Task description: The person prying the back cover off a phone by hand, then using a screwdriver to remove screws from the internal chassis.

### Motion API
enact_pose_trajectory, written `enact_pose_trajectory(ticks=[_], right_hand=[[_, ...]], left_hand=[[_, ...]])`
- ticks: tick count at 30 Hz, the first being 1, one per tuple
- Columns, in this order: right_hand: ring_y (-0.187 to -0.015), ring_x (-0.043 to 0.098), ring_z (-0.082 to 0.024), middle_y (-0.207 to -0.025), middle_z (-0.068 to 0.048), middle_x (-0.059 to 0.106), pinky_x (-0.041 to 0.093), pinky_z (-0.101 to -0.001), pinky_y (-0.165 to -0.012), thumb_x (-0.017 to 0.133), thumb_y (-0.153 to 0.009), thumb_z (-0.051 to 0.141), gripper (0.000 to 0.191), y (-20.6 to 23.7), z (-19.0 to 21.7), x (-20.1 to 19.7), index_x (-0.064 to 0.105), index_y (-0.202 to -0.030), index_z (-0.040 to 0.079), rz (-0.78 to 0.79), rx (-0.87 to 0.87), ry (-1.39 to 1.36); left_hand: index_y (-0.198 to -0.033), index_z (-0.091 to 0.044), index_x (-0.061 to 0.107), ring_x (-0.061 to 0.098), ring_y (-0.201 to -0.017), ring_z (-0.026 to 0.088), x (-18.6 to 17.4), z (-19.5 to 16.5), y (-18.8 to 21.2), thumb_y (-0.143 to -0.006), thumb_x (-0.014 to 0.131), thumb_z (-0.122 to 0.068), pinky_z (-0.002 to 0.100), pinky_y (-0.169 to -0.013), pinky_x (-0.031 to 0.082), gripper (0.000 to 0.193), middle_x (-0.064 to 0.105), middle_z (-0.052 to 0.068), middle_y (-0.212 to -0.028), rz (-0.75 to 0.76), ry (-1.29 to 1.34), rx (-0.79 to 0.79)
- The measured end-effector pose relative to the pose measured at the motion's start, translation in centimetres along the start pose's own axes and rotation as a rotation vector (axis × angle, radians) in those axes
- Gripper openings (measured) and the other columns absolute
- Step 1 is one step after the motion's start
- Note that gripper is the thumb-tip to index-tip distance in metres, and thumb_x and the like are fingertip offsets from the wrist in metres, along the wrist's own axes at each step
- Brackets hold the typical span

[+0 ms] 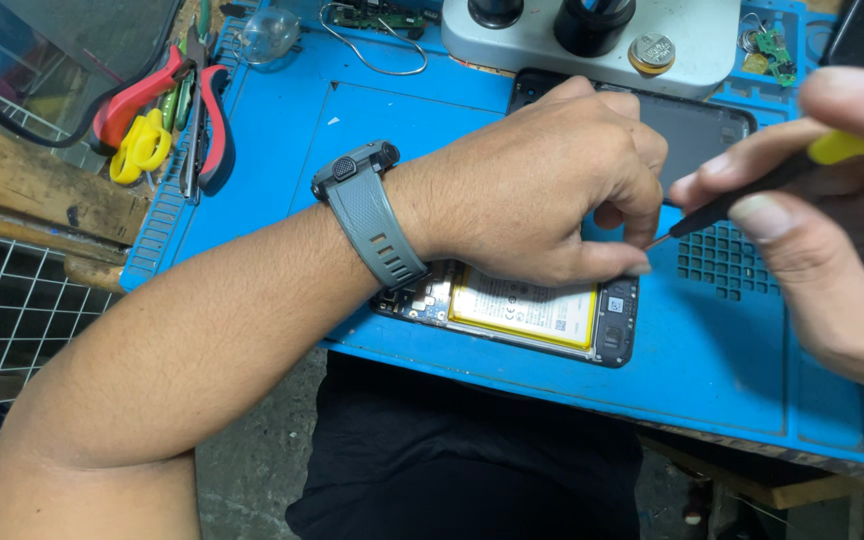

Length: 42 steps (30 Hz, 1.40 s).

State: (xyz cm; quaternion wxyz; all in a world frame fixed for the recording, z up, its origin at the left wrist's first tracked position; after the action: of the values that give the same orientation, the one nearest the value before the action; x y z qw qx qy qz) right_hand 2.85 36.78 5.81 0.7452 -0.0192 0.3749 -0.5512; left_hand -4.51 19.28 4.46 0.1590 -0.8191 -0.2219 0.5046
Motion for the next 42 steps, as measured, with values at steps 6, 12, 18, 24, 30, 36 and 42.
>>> enact_pose_trajectory(ticks=[6, 12, 18, 24, 30, 36, 42], right_hand=[[-0.111, 0.069, -0.025, -0.110, -0.015, 0.063, 0.063, -0.0413, -0.107, 0.040, -0.124, 0.004, 0.011, 1.4, -1.1, -0.8, 0.045, -0.130, 0.012, -0.075, 0.164, 0.175], [-0.102, 0.075, -0.023, -0.105, -0.013, 0.067, 0.067, -0.0386, -0.095, 0.060, -0.105, 0.005, 0.048, 0.4, 0.6, 0.6, 0.043, -0.148, 0.015, 0.036, -0.068, 0.047], [-0.095, 0.076, -0.023, -0.099, -0.014, 0.070, 0.068, -0.0371, -0.087, 0.064, -0.101, 0.006, 0.049, -0.7, 1.8, 1.3, 0.044, -0.145, 0.013, 0.067, -0.106, 0.096], [-0.095, 0.076, -0.023, -0.099, -0.014, 0.070, 0.067, -0.0347, -0.083, 0.066, -0.101, 0.007, 0.047, -1.1, 2.1, 1.4, 0.047, -0.144, 0.012, 0.052, -0.104, 0.110], [-0.097, 0.076, -0.022, -0.097, -0.014, 0.070, 0.067, -0.0337, -0.083, 0.075, -0.093, 0.006, 0.050, -1.0, 1.7, 1.1, 0.049, -0.136, 0.010, 0.047, -0.116, 0.213], [-0.096, 0.077, -0.021, -0.096, -0.014, 0.071, 0.066, -0.0316, -0.084, 0.084, -0.090, 0.003, 0.047, -0.6, 1.9, 1.1, 0.057, -0.127, 0.013, 0.033, -0.096, 0.283], [-0.101, 0.076, -0.022, -0.101, -0.012, 0.072, 0.067, -0.0351, -0.094, 0.061, -0.094, -0.006, 0.039, -1.2, 1.3, 1.0, 0.048, -0.129, 0.008, 0.045, 0.051, -0.001]], left_hand=[[-0.088, -0.012, 0.076, 0.060, -0.100, 0.023, -0.9, 0.8, 0.4, -0.091, 0.081, -0.022, 0.043, -0.093, 0.044, 0.012, 0.064, 0.000, -0.089, -0.120, -0.087, 0.011], [-0.092, -0.013, 0.080, 0.066, -0.097, 0.026, -1.9, 2.6, 0.6, -0.088, 0.077, -0.015, 0.047, -0.094, 0.047, 0.005, 0.069, 0.004, -0.094, -0.260, -0.355, -0.105], [-0.096, -0.008, 0.080, 0.067, -0.091, 0.028, -1.9, 2.3, 0.6, -0.091, 0.079, -0.021, 0.046, -0.082, 0.050, 0.013, 0.069, 0.008, -0.092, -0.227, -0.274, -0.092], [-0.091, -0.010, 0.080, 0.068, -0.088, 0.026, -1.9, 2.0, 0.4, -0.093, 0.078, -0.023, 0.047, -0.084, 0.049, 0.013, 0.069, 0.006, -0.087, -0.203, -0.293, -0.102], [-0.089, -0.009, 0.079, 0.068, -0.087, 0.026, -1.8, 1.6, 0.4, -0.092, 0.081, -0.023, 0.047, -0.084, 0.049, 0.014, 0.069, 0.006, -0.088, -0.206, -0.287, -0.072], [-0.094, -0.009, 0.078, 0.067, -0.093, 0.025, -2.1, 1.5, 0.6, -0.088, 0.084, -0.020, 0.044, -0.087, 0.050, 0.014, 0.068, 0.004, -0.089, -0.137, -0.143, -0.017], [-0.091, -0.015, 0.079, 0.064, -0.090, 0.020, -1.8, 1.1, 0.7, -0.084, 0.083, -0.023, 0.041, -0.093, 0.048, 0.011, 0.067, -0.002, -0.086, -0.007, 0.009, 0.035]])
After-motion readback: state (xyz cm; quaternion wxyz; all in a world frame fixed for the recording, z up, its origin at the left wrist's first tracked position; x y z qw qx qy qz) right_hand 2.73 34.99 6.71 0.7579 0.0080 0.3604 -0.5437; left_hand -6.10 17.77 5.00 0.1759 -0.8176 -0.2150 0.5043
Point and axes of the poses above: each hand's wrist, its own y-axis away from the middle knuckle, its own x-axis out of the palm, z = x × y, the point moved 5 cm from there along -y, towards the middle knuckle
